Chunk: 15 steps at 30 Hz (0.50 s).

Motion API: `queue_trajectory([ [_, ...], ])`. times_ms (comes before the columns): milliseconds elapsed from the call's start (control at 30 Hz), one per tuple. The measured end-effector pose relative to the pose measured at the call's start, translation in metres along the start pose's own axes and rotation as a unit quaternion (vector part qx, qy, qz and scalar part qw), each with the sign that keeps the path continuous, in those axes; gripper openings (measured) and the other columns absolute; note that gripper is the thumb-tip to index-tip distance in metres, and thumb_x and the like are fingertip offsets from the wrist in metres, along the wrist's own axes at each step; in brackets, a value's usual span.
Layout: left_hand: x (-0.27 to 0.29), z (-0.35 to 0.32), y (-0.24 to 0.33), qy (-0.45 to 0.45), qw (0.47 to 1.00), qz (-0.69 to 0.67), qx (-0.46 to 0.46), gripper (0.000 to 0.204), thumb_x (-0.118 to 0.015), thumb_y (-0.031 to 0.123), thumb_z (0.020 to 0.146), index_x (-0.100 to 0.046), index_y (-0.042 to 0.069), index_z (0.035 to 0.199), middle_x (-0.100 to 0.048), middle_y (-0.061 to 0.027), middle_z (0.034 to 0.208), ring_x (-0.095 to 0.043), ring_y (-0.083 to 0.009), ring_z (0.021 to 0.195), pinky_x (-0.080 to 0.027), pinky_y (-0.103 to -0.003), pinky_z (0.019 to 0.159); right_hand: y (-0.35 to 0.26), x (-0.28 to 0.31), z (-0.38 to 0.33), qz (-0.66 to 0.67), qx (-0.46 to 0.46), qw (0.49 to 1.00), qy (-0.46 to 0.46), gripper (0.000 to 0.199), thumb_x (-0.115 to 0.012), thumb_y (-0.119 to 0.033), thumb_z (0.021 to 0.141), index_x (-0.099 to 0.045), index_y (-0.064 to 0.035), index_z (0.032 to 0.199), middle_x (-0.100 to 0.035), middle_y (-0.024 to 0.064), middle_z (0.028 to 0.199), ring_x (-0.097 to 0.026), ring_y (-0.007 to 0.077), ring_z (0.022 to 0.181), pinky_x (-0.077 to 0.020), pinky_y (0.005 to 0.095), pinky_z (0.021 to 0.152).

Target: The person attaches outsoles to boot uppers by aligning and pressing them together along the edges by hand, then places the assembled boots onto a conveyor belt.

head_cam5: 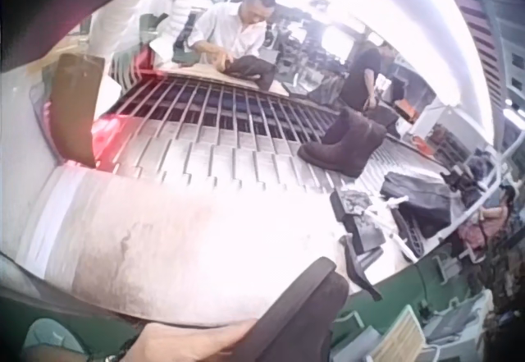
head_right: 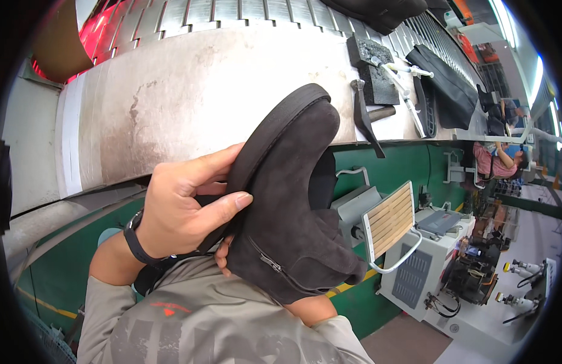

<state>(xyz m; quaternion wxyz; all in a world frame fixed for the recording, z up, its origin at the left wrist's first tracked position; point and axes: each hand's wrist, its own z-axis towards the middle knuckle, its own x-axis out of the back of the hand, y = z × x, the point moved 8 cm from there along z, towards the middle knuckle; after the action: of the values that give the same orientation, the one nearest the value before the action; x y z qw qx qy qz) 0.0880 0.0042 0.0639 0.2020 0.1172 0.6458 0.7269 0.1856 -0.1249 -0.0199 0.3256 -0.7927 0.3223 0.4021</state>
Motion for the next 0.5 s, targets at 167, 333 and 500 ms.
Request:
queue_trajectory([
  [167,-0.003,-0.012,-0.005,0.037,0.998,0.050,-0.006,0.053,-0.080,0.005,0.090,-0.065,-0.007,0.140,-0.077,-0.0256,0.108,-0.079,-0.0303,0.088,-0.063,-0.035,0.081,0.003,0.007,0.004,-0.005,-0.005,1.000,0.000,0.050,-0.055,-0.041,0.109,-0.064,0.0065,0.095,-0.072,0.0234,0.090,-0.067,0.0361,0.075,-0.0545,0.0429,0.066],
  [333,-0.007,-0.013,-0.009,0.033,0.995,0.088,0.016,0.055,-0.080,0.007,0.088,-0.065,-0.007,0.139,-0.075,-0.0263,0.101,-0.076,-0.0357,0.082,-0.060,-0.038,0.075,-0.005,0.010,0.012,-0.023,-0.004,1.000,0.005,0.050,-0.055,-0.041,0.109,-0.065,0.0064,0.095,-0.072,0.0226,0.089,-0.066,0.0352,0.075,-0.0542,0.0423,0.066],
  [500,-0.011,-0.014,0.007,0.061,0.981,0.169,-0.072,0.051,-0.078,0.007,0.091,-0.064,-0.010,0.137,-0.075,-0.0264,0.099,-0.075,-0.0379,0.082,-0.060,-0.040,0.075,-0.009,0.010,0.017,-0.038,-0.004,0.999,0.010,0.050,-0.055,-0.041,0.109,-0.065,0.0063,0.095,-0.072,0.0219,0.088,-0.066,0.0343,0.074,-0.0538,0.0417,0.066],
])
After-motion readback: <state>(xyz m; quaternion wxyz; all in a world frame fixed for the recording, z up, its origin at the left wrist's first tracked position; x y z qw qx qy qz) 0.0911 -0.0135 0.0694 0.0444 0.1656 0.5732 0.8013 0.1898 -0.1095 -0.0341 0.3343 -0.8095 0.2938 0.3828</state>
